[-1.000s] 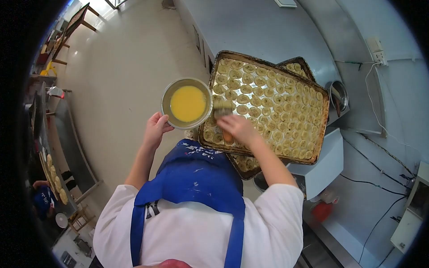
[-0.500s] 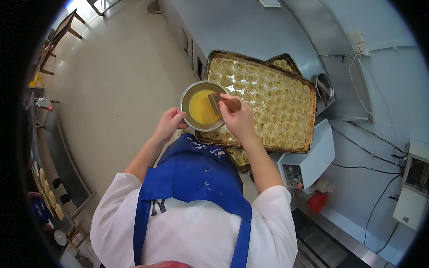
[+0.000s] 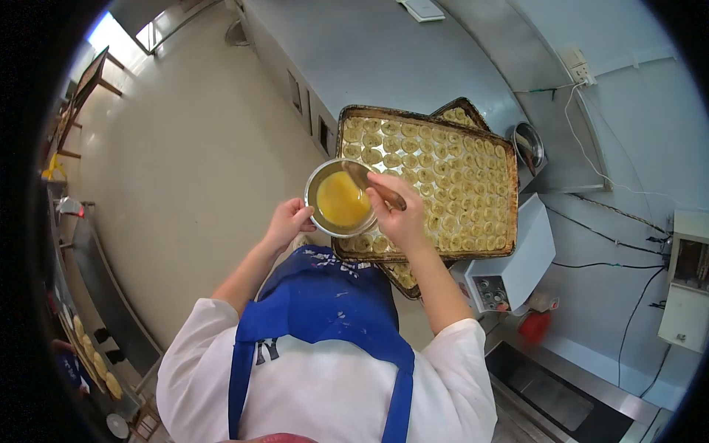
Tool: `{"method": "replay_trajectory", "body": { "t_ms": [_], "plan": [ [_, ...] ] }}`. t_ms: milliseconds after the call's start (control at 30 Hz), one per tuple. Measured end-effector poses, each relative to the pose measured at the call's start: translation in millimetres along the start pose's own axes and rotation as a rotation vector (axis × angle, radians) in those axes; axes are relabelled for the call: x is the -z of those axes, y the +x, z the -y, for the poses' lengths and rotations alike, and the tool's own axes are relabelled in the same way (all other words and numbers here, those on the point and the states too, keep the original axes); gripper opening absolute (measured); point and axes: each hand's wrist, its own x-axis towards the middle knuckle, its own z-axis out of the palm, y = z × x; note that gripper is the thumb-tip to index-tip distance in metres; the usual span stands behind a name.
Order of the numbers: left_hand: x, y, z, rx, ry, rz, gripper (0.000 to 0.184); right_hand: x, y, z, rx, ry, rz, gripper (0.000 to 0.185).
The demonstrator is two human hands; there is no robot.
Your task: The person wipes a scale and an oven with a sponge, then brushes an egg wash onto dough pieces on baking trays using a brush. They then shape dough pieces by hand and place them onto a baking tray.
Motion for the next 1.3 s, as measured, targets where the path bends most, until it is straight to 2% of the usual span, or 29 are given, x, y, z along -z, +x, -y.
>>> {"method": "replay_trajectory", "body": {
  "t_ms": [67, 167, 267, 367, 400, 500, 567, 600, 667, 700, 767, 833, 933, 967, 1000, 1033, 1100, 1133, 1167, 1233, 1300],
  "plan": [
    [3, 7, -3, -0.003, 0.010, 0.004, 0.015, -3, 22, -20, 0.031, 0.036, -0.071, 0.021],
    [10, 5, -6, -0.006, 0.008, -0.024, 0.016, -7, 63, -66, 0.145, -0.184, -0.029, 0.026],
    [6, -2, -10, -0.010, 0.019, -0.112, 0.016, -20, 84, -114, 0.438, -0.337, 0.193, 0.031],
    [3, -10, -11, -0.025, 0.004, -0.163, 0.014, -9, 76, -168, 0.470, -0.552, 0.516, 0.043],
    [3, -10, -8, -0.017, 0.014, -0.193, 0.013, 3, 73, -175, 0.487, -0.560, 0.496, 0.044],
    [-7, -16, -16, -0.012, 0.002, -0.222, 0.013, 53, 63, -196, 0.368, -0.578, 0.462, 0.048],
    [-11, -15, -14, -0.023, -0.010, -0.236, 0.012, 101, 59, -198, 0.188, -0.577, 0.487, 0.063],
    [-13, -16, -15, -0.026, -0.004, -0.243, 0.012, 125, 56, -215, 0.260, -0.682, 0.450, 0.061],
    [-16, -15, -14, -0.041, -0.011, -0.255, 0.011, 172, 48, -227, 0.192, -0.750, 0.321, 0.057],
    [-18, -14, -15, -0.040, -0.024, -0.268, 0.011, 197, 43, -242, 0.112, -0.712, 0.253, 0.051],
    [-24, -18, -17, -0.033, -0.054, -0.304, 0.012, 230, 34, -263, -0.117, -0.691, 0.035, 0.028],
    [-27, -19, -16, -0.046, -0.092, -0.292, 0.012, 241, 32, -270, -0.239, -0.793, -0.118, 0.020],
    [-29, -21, -16, -0.053, -0.098, -0.296, 0.012, 196, 41, -273, -0.384, -0.978, -0.269, 0.021],
    [-29, -22, -15, -0.052, -0.097, -0.305, 0.012, 171, 44, -271, -0.349, -0.943, -0.254, 0.022],
    [-29, -22, -14, -0.053, -0.100, -0.305, 0.012, 142, 59, -247, -0.410, -0.848, -0.130, 0.023],
    [-28, -23, -13, -0.052, -0.102, -0.307, 0.011, 111, 62, -241, -0.307, -0.739, -0.111, 0.023],
    [-26, -25, -13, -0.050, -0.098, -0.317, 0.011, 44, 78, -202, -0.262, -0.364, -0.127, 0.023],
    [-25, -26, -14, -0.047, -0.092, -0.321, 0.010, 14, 82, -193, -0.294, -0.268, -0.016, 0.025],
    [-25, -25, -15, -0.045, -0.086, -0.322, 0.010, -8, 85, -173, -0.131, -0.346, 0.000, 0.025],
    [-19, -24, -14, -0.061, -0.090, -0.306, 0.010, -32, 98, -164, -0.278, -0.315, 0.386, 0.026],
    [-18, -23, -14, -0.067, -0.088, -0.296, 0.011, -20, 101, -177, -0.415, -0.123, 0.347, 0.030]
  ]
}}
